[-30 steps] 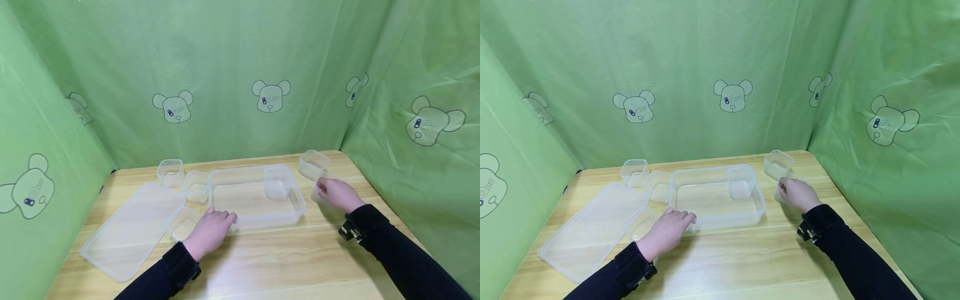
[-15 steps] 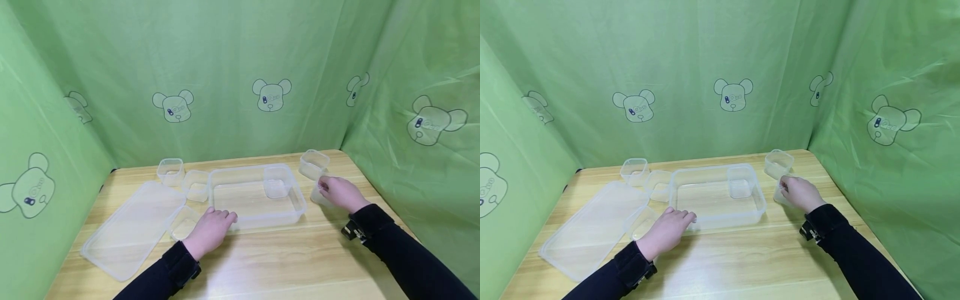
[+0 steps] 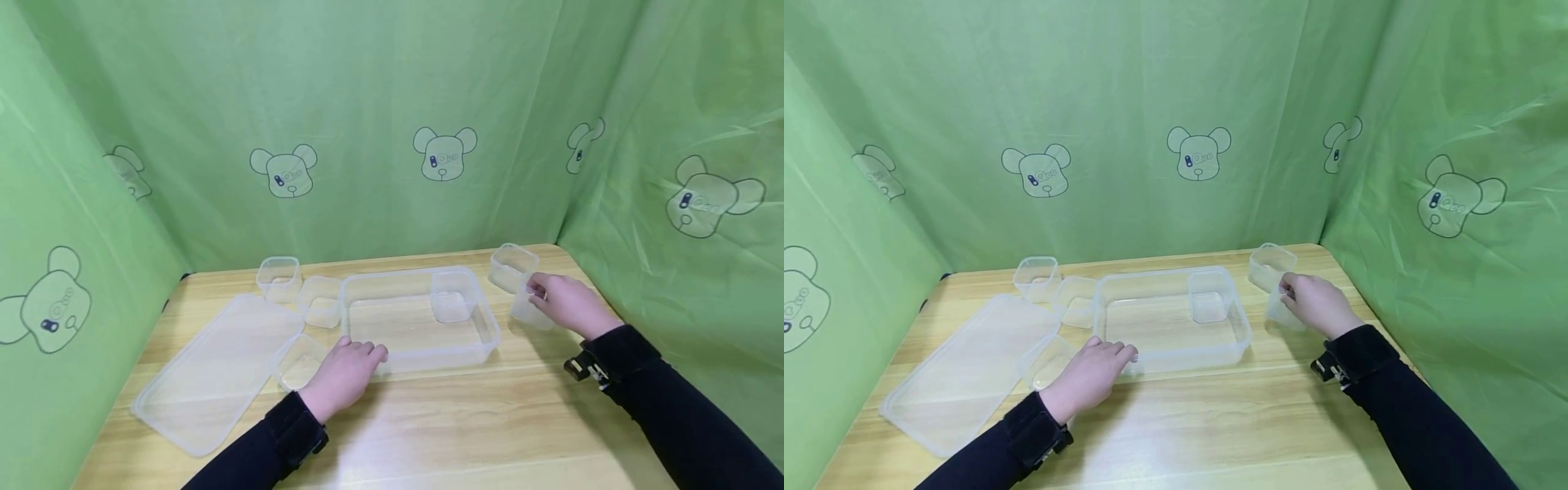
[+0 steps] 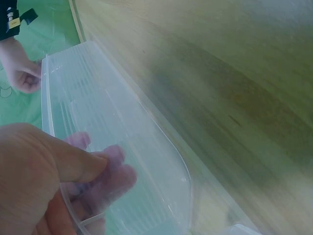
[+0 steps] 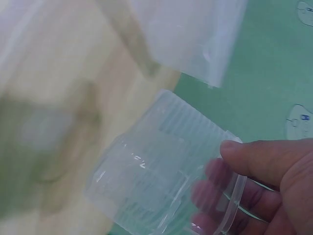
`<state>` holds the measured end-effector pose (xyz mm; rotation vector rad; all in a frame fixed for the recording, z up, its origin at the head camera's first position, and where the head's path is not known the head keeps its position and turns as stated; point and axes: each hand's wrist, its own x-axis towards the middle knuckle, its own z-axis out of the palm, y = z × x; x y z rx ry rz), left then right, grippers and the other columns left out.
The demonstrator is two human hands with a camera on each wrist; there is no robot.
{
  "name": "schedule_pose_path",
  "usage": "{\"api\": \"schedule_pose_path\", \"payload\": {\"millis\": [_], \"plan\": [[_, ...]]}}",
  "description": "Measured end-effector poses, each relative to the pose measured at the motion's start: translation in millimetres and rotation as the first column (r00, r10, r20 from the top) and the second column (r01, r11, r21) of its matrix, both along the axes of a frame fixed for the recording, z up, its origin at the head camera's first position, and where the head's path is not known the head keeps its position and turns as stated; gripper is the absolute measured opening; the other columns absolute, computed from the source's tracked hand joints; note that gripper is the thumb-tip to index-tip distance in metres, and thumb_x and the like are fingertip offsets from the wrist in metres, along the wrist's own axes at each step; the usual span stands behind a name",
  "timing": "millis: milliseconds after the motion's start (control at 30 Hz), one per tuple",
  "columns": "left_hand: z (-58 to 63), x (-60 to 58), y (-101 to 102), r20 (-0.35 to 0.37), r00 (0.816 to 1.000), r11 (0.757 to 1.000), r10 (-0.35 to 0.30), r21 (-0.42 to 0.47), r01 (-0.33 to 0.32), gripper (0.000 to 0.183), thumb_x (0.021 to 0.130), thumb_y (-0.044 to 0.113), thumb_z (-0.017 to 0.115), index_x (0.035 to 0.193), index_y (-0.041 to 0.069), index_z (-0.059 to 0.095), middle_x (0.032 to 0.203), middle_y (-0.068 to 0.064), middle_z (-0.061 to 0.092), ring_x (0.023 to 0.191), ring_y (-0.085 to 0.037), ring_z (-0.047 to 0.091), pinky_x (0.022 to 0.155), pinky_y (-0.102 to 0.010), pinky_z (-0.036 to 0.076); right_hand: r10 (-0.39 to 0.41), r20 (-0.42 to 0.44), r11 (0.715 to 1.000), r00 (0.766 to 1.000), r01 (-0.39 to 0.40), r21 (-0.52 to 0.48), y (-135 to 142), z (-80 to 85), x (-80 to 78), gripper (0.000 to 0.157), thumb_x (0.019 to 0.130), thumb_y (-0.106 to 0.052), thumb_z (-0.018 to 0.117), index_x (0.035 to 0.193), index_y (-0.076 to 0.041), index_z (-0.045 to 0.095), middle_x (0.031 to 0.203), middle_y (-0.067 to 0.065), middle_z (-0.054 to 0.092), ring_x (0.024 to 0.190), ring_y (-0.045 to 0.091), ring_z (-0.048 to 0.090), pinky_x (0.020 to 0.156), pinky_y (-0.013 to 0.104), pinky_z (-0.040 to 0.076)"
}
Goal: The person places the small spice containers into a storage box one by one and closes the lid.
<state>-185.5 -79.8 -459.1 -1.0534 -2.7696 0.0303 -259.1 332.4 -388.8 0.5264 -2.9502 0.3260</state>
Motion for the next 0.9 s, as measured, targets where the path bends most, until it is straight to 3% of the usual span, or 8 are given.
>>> {"api": "schedule_pose_path", "payload": {"millis": [200,533,900], "plan": [[-0.6,-0.6,-1,0.001,1.0,1.0,0.006,-0.005,-0.006,0.026,0.093,0.009,0.067,0.116,0.019,0.061,0.102,0.004,0.069,0.09,-0.015,0.067,0.07,-0.025,0.033,0.017,-0.043,1.0,0.999,-0.017,-0.004,-4,19.3,0.3,0.011,0.092,-0.009,0.068,0.098,0.0,0.067,0.083,0.006,0.069,0.075,0.023,0.065,0.069,0.047,0.052],[-2.7,-0.4,0,-0.008,1.0,1.0,-0.003,-0.012,0.003,0.031,0.089,0.006,0.068,0.116,0.019,0.061,0.101,0.004,0.069,0.088,-0.015,0.066,0.07,-0.025,0.033,0.033,-0.036,0.999,0.999,-0.033,-0.004,-8,31.5,5.1,0.012,0.092,-0.008,0.068,0.1,0.001,0.068,0.085,0.007,0.07,0.077,0.024,0.066,0.07,0.048,0.053],[-0.2,1.1,0,-0.015,1.0,1.0,-0.002,0.0,0.002,0.027,0.091,0.008,0.067,0.115,0.019,0.061,0.101,0.003,0.069,0.088,-0.015,0.066,0.07,-0.025,0.034,0.059,-0.095,0.998,0.994,-0.057,0.021,-18,53.4,3.5,0.011,0.092,-0.009,0.069,0.099,-0.001,0.067,0.087,0.009,0.068,0.079,0.026,0.065,0.071,0.049,0.052]]}}
